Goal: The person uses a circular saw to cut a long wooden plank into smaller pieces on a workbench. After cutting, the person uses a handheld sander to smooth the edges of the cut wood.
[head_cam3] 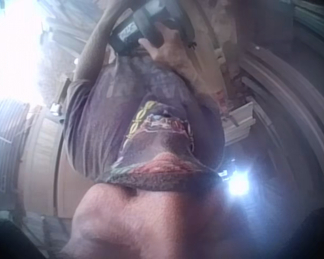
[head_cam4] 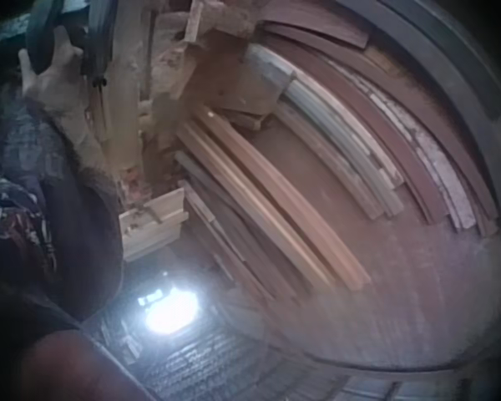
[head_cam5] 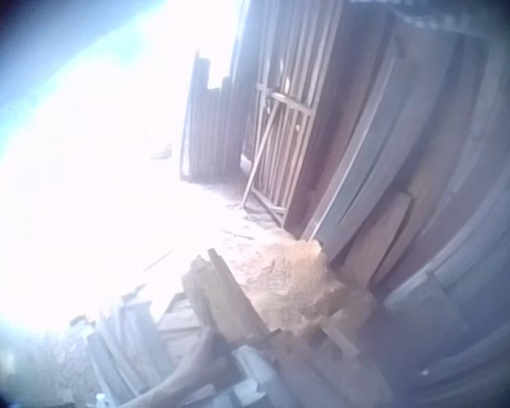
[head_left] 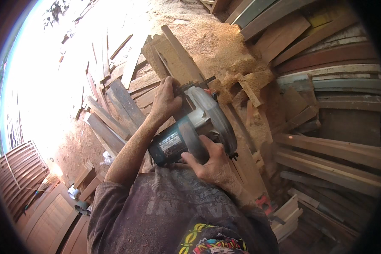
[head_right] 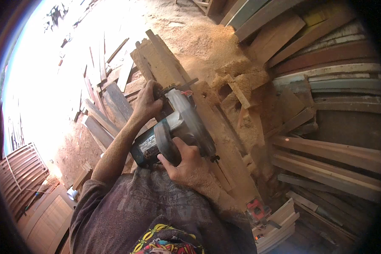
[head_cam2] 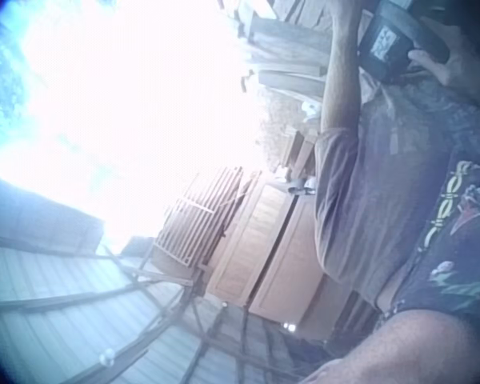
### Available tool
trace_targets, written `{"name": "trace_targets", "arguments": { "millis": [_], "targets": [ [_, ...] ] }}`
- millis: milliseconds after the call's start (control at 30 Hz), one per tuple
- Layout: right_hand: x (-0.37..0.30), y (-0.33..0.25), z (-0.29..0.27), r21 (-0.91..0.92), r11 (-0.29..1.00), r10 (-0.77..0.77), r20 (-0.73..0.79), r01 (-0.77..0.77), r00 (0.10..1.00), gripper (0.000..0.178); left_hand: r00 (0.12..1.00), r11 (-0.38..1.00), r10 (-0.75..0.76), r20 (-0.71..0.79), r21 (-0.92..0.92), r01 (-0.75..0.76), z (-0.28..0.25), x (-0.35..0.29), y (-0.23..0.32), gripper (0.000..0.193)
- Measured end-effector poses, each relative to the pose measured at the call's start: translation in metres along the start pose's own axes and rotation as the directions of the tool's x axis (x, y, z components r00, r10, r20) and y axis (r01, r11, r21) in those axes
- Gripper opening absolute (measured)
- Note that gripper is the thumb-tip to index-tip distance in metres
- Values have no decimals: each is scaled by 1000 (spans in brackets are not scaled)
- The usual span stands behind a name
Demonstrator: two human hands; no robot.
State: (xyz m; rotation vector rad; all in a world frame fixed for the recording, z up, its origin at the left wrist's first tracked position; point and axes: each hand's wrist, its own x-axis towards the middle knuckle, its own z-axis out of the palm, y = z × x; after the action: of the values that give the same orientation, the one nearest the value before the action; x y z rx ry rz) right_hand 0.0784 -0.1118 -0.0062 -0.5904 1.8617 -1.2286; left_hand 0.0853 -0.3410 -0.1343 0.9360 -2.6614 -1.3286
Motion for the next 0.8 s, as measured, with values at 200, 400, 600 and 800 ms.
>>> {"name": "trace_targets", "arguments": {
  "millis": [200,400,600,800],
  "targets": [
    [10,-6,0,-4,1000,-28,-5,28,1000,32,1000,1000,19,4,1,-19,-4,10,-1,38],
    [17,-5,4,-4,998,-57,-29,57,998,27,1000,1000,27,10,-11,-27,-8,17,-3,39],
    [22,-7,3,15,1000,1,36,-1,999,35,999,999,-20,46,-42,22,-16,20,4,36],
    [27,-9,6,7,999,-43,-13,43,999,26,999,1000,-9,37,-4,9,-15,28,-5,38]
  ]
}}
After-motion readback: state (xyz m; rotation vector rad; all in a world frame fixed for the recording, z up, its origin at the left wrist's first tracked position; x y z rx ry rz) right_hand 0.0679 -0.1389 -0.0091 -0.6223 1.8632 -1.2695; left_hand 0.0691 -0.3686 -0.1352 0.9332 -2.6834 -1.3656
